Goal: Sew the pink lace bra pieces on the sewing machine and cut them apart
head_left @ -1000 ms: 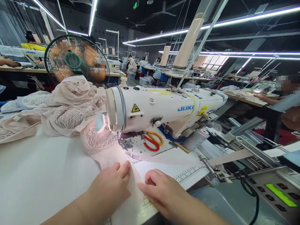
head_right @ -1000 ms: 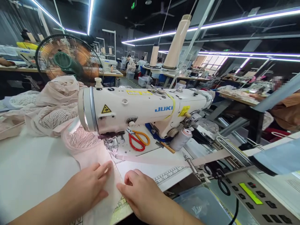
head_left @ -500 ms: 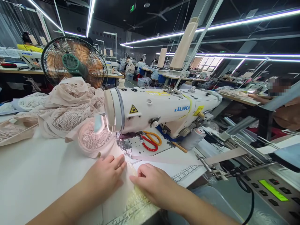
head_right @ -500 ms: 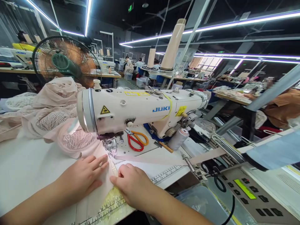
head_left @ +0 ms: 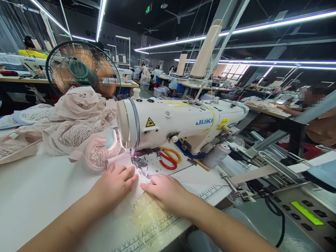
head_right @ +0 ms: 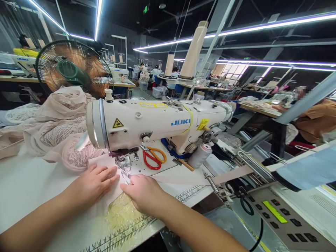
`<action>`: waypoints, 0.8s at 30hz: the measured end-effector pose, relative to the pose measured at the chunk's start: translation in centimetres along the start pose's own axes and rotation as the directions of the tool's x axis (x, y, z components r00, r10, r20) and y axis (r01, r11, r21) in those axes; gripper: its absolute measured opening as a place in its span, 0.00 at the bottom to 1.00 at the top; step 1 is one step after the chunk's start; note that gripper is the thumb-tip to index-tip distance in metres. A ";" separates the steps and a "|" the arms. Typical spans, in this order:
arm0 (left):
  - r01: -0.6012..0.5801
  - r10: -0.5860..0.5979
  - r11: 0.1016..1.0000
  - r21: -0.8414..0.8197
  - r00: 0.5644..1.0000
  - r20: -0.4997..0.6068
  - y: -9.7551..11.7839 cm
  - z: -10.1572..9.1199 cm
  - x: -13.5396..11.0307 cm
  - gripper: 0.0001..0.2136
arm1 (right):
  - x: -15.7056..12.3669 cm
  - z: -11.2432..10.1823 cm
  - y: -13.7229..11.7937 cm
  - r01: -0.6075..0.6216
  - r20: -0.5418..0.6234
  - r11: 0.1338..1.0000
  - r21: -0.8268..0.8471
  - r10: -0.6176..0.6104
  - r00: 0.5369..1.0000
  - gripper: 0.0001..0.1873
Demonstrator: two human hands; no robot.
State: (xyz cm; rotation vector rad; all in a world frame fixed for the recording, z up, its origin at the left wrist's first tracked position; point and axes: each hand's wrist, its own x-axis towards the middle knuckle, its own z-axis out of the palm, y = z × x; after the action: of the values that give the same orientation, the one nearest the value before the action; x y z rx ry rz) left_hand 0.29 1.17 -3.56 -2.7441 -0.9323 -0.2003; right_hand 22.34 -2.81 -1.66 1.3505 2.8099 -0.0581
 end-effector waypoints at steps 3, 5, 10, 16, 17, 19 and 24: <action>-0.021 0.021 1.000 -0.019 1.000 -0.010 -0.5 0.5 -0.1 0.15 | 0.7 -0.2 0.0 -0.025 0.041 1.000 -0.002 0.025 0.999 0.19; -0.050 0.049 0.997 -0.054 0.998 -0.024 -0.8 0.9 -0.2 0.16 | 1.1 -0.5 -0.1 -0.046 0.084 0.999 0.004 0.046 0.995 0.23; -0.109 0.099 0.987 -0.119 0.992 -0.084 -1.1 0.7 0.0 0.16 | 2.0 -1.5 -0.6 -0.102 0.193 0.995 -0.019 0.104 0.976 0.28; -0.130 0.102 0.964 -0.231 0.986 -0.128 -0.6 -0.7 0.2 0.14 | 2.9 -1.7 -1.2 -0.150 0.218 0.985 -0.088 0.166 0.962 0.32; -0.137 0.103 0.964 -0.228 0.983 -0.155 -0.6 -0.6 0.2 0.13 | 3.0 -1.8 -1.3 -0.159 0.221 0.983 -0.094 0.177 0.959 0.33; -0.150 0.112 0.970 -0.193 0.974 -0.197 -0.7 -0.3 0.3 0.12 | 3.3 -2.1 -1.5 -0.175 0.250 0.979 -0.103 0.196 0.948 0.35; -0.145 0.131 0.988 -0.047 0.966 -0.223 -1.2 0.5 0.5 0.12 | 3.4 -2.3 -2.0 -0.177 0.290 0.979 -0.104 0.200 0.936 0.36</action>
State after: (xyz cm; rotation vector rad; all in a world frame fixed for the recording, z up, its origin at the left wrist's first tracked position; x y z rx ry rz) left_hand 0.02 2.50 -3.72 -2.7575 -0.6850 -0.5042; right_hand 18.61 -1.31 0.51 1.4490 2.4013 -0.1372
